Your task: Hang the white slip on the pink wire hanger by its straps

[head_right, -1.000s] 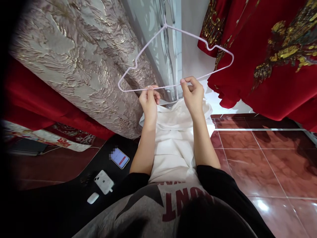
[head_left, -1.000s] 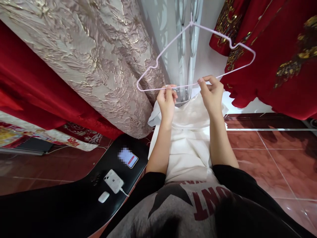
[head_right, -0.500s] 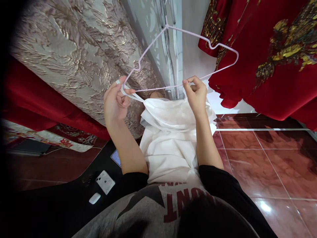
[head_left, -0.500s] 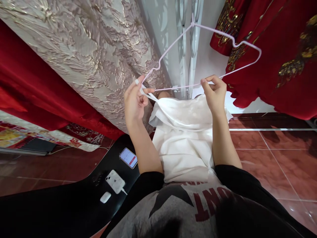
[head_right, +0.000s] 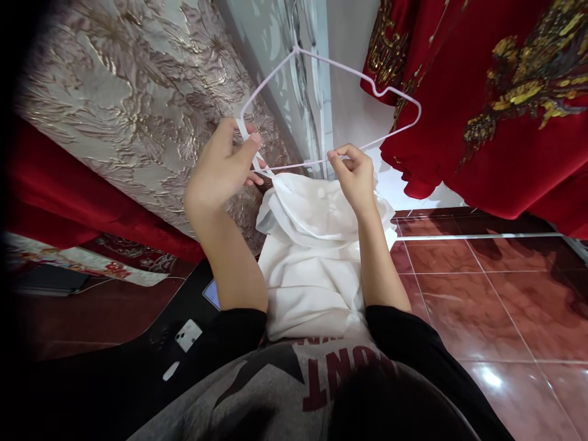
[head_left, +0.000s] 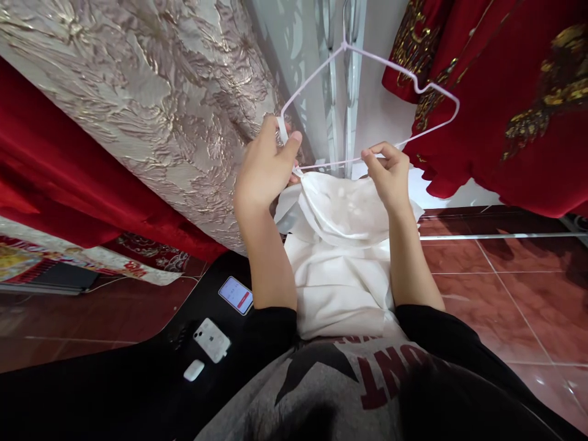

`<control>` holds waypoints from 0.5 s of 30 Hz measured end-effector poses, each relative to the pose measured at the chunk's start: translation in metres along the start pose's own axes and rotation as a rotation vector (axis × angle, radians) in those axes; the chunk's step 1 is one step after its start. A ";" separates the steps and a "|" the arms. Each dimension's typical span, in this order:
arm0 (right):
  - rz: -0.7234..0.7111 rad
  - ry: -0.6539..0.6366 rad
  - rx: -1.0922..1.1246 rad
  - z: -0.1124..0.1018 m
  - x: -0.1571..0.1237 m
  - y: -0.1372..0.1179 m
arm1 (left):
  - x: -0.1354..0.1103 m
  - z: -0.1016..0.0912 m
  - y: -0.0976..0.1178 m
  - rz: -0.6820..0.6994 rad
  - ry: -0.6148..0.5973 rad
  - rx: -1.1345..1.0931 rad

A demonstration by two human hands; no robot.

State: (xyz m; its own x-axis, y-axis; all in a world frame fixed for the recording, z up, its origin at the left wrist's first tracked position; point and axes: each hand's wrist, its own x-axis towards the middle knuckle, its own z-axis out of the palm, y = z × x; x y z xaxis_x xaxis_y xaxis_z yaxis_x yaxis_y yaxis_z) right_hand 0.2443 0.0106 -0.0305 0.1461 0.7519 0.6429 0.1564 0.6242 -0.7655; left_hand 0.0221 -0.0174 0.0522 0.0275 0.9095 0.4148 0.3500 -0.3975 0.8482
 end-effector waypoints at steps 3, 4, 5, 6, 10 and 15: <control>-0.004 0.019 0.007 -0.003 0.000 -0.001 | 0.012 -0.002 0.000 -0.013 0.010 0.091; 0.000 0.010 0.001 -0.003 -0.001 -0.002 | 0.019 -0.004 -0.001 -0.031 0.001 0.098; 0.006 -0.004 -0.007 -0.003 -0.001 -0.002 | 0.025 -0.006 -0.003 -0.049 -0.005 0.096; 0.010 -0.018 -0.016 -0.002 -0.002 -0.002 | 0.030 -0.007 -0.005 -0.061 -0.001 0.087; -0.003 -0.041 -0.039 0.006 -0.004 -0.001 | 0.017 0.000 -0.008 0.085 0.168 0.028; 0.016 -0.042 -0.039 0.003 -0.004 -0.003 | -0.025 0.051 -0.026 0.342 0.296 0.066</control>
State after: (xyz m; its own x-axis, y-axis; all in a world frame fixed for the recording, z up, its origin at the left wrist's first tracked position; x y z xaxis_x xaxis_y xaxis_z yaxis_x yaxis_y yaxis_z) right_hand 0.2398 0.0065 -0.0305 0.1078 0.7708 0.6279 0.1919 0.6036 -0.7738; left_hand 0.0601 -0.0239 0.0030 -0.1131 0.6495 0.7519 0.4262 -0.6519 0.6272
